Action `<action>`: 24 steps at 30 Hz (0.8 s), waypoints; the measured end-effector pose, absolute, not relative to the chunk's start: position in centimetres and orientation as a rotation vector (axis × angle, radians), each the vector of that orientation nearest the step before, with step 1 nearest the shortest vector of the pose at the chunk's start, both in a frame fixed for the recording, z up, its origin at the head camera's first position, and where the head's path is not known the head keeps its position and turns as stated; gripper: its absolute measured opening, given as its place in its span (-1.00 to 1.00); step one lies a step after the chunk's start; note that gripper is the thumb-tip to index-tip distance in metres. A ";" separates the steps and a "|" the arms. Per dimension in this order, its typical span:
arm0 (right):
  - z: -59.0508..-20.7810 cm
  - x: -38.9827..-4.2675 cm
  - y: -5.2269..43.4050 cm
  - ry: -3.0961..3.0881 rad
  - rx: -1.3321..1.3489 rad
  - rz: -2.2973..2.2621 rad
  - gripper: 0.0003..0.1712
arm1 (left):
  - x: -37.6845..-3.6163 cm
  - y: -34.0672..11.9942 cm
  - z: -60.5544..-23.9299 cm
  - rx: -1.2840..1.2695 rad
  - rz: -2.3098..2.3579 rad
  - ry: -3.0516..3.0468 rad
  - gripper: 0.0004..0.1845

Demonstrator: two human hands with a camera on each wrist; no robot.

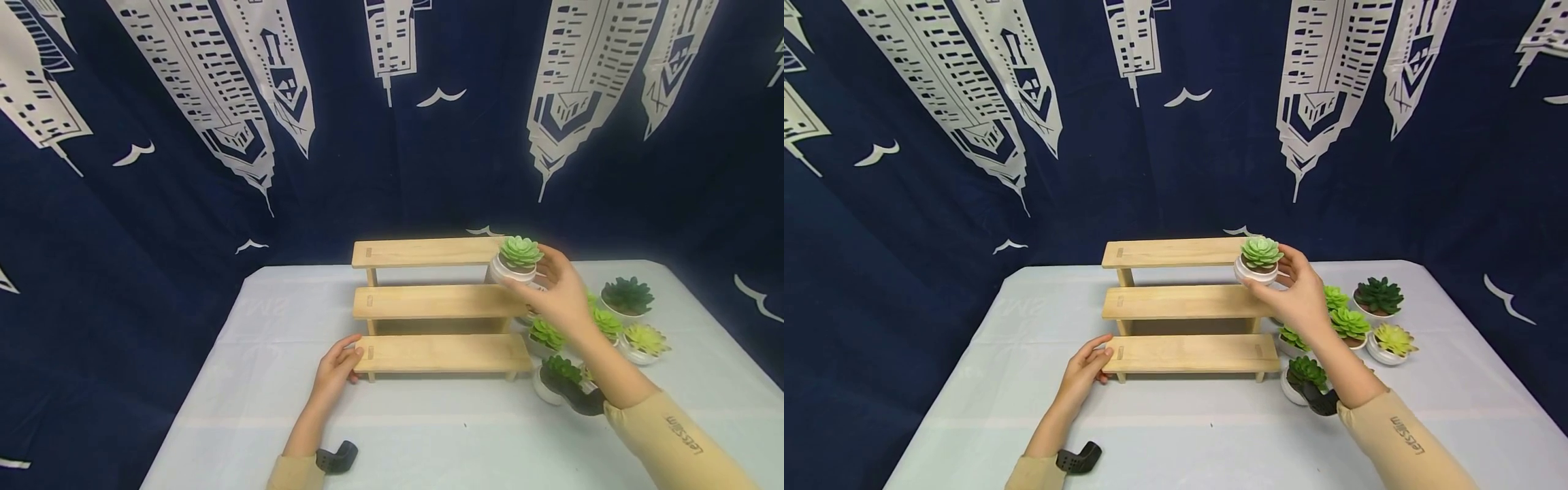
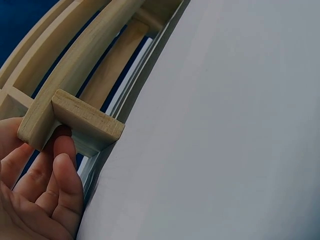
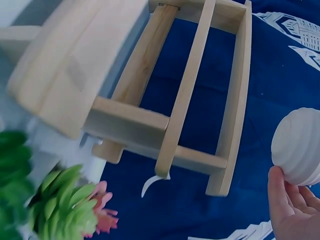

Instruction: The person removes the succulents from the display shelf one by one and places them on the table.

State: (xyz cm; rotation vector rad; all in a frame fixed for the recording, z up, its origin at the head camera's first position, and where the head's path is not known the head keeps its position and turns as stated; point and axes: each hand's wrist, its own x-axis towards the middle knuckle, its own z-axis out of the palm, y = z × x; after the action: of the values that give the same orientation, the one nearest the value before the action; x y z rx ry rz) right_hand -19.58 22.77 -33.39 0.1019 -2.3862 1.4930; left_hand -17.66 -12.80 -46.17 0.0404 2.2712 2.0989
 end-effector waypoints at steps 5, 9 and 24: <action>-33.8 -18.5 23.9 -2.388 0.087 1.443 -0.08 | -17.7 -12.8 -46.2 0.045 2.109 2.259 -0.57; -34.1 -17.7 24.7 -2.404 0.053 1.375 -0.07 | -17.7 -12.7 -46.3 0.047 2.106 2.263 -0.57; -36.6 -14.3 28.6 -2.448 -0.057 1.288 -0.11 | -17.7 -12.8 -46.4 0.042 2.116 2.250 -0.57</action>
State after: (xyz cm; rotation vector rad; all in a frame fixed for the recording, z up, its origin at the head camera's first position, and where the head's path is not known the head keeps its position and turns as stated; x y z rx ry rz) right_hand -14.34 28.63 -36.59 -0.0573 -2.4484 1.2884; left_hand -17.73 -12.80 -46.37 0.0422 2.2501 2.1165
